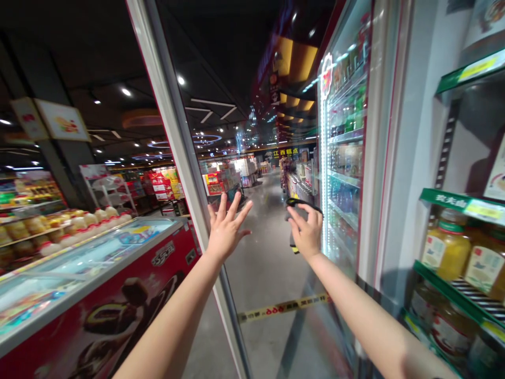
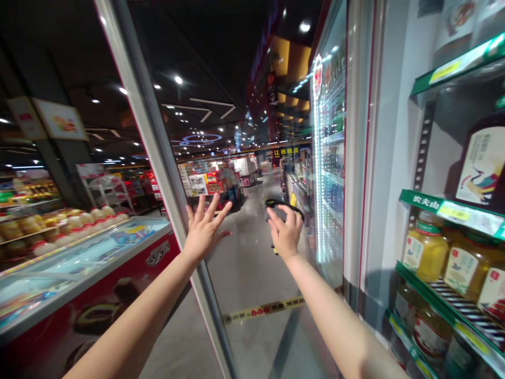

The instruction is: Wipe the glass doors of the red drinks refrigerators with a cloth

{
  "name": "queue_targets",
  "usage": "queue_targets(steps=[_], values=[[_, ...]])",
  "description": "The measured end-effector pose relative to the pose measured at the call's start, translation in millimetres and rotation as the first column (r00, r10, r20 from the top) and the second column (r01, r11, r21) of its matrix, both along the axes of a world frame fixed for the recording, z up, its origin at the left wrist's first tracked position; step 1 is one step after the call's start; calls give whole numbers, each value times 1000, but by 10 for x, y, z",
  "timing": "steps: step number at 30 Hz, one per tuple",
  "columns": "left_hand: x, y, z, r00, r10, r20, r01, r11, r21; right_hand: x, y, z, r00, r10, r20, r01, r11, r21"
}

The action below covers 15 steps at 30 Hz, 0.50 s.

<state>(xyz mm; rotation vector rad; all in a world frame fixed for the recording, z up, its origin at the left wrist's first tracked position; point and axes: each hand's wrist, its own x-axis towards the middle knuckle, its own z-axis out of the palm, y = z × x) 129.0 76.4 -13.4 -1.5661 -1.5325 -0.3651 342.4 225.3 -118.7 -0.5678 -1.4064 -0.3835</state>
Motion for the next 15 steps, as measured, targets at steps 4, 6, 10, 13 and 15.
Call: queue_targets(steps=[4,6,10,13,15], values=[[1,-21,3,1000,5,-4,-6,1000,-23,-36,-138,-275,936,40,350,-70,995,74],[-12,-18,-8,1000,-5,-8,5,1000,-20,41,-89,-319,968,51,246,-60,998,29],[-41,42,-37,999,-28,-28,28,1000,-3,-45,-1,53,968,1,-252,-23,996,-83],[-59,66,-21,998,-34,-52,34,999,2,-307,-132,267,983,10,-181,-29,994,-106],[-113,24,9,996,-45,-76,45,999,-4,-417,-265,190,999,21,25,-18,996,-91]])
